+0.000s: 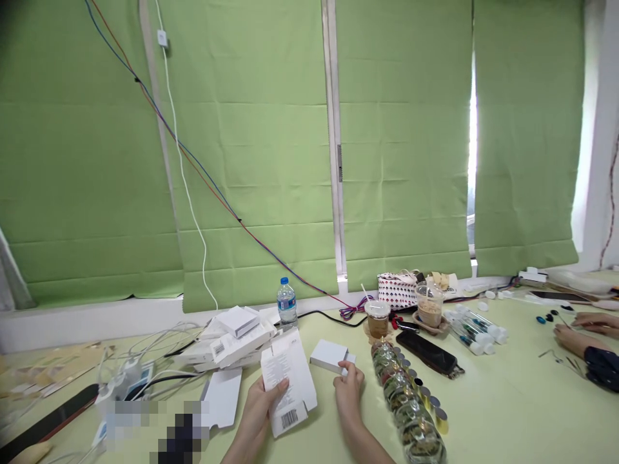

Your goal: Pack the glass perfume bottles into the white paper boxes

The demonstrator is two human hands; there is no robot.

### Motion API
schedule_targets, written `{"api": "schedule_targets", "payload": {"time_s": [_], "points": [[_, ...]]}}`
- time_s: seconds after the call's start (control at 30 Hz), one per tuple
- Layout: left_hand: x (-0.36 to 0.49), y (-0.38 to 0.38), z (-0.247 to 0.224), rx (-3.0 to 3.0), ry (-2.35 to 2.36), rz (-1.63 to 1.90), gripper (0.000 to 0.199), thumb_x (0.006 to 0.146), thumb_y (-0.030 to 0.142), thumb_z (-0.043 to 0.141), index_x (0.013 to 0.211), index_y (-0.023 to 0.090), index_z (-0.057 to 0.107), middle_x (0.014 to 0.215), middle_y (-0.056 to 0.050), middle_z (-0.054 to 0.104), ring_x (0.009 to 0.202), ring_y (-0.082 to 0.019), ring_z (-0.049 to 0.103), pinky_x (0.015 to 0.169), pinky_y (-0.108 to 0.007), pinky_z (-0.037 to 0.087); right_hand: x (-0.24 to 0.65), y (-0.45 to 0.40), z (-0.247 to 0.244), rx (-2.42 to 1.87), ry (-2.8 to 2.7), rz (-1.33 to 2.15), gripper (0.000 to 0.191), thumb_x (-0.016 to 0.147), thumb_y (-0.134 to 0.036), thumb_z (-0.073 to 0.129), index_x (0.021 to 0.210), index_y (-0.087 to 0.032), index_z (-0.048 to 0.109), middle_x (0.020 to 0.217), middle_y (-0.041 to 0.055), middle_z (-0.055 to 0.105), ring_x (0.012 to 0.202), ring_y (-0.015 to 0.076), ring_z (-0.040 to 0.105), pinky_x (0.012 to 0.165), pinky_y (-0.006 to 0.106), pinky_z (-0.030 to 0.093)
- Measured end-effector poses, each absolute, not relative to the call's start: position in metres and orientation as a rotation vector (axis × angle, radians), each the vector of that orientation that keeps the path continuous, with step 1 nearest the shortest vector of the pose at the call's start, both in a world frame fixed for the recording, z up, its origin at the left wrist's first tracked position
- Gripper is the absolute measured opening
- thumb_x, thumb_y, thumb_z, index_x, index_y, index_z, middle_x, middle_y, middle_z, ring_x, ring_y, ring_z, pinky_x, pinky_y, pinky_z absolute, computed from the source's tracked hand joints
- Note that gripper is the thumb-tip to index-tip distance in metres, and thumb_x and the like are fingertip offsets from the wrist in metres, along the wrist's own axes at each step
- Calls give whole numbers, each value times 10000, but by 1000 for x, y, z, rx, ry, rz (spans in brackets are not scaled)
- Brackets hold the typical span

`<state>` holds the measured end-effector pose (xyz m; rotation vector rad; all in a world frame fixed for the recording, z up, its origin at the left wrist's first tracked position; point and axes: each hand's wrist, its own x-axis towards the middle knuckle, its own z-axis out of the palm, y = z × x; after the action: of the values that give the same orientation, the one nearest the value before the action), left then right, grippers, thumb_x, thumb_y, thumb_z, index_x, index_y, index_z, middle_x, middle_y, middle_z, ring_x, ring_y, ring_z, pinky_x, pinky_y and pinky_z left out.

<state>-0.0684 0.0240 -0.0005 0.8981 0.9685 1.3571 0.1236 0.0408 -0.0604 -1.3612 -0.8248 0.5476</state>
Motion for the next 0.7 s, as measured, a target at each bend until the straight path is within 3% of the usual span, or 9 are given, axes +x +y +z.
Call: {"api": "schedule_targets", "payload": {"time_s": [0.13, 0.23, 0.33, 0.47, 0.53, 0.63, 0.7], "points": [[-67, 22, -1, 933, 936, 1354, 448, 583, 298, 835, 968, 131, 679, 936, -124, 764, 857, -315, 718, 758, -383, 570, 123, 35, -50, -1280, -813, 685, 257, 548, -263, 490, 776, -226, 602, 857, 44, 556, 710, 211, 554, 669, 330, 460], [-63, 19, 2, 918, 930, 1339, 439, 595, 324, 824, 957, 121, 680, 921, -131, 764, 852, -322, 716, 732, -378, 565, 119, 30, -39, -1150, -898, 792, 197, 622, -340, 517, 760, -220, 589, 729, 9, 567, 607, 178, 529, 578, 284, 432], [-59, 15, 7, 952, 911, 1294, 427, 579, 334, 835, 909, 110, 686, 874, -140, 766, 807, -320, 719, 688, -359, 551, 113, 24, -30, -1032, -995, 876, 289, 706, -488, 544, 760, -211, 605, 635, -18, 552, 493, 141, 469, 497, 257, 386], [-58, 13, 12, 1060, 882, 1190, 473, 617, 405, 808, 960, 107, 678, 909, -155, 757, 827, -320, 711, 717, -364, 533, 108, 16, -24, -966, -1101, 915, 421, 731, -600, 563, 594, -204, 591, 535, -21, 510, 498, 152, 460, 498, 264, 386], [-60, 14, 11, 1135, 953, 1165, 515, 631, 442, 790, 1014, 123, 659, 968, -151, 746, 880, -320, 698, 759, -374, 523, 111, 14, -23, -969, -1107, 886, 364, 729, -552, 595, 610, -208, 618, 605, -3, 555, 601, 180, 516, 588, 281, 433], [-67, 17, 8, 1373, 1088, 1049, 571, 646, 529, 743, 1042, 137, 621, 1036, -150, 725, 914, -321, 680, 768, -378, 511, 120, 15, -25, -1007, -1037, 830, 224, 680, -431, 644, 772, -230, 675, 869, 26, 600, 785, 206, 568, 743, 306, 460], [-72, 18, 7, 1573, 1196, 880, 567, 712, 600, 637, 1046, 143, 596, 1050, -141, 716, 914, -308, 673, 754, -365, 504, 125, 19, -28, -1041, -955, 835, 266, 656, -375, 634, 885, -243, 665, 970, 31, 572, 747, 188, 588, 718, 316, 477]]}}
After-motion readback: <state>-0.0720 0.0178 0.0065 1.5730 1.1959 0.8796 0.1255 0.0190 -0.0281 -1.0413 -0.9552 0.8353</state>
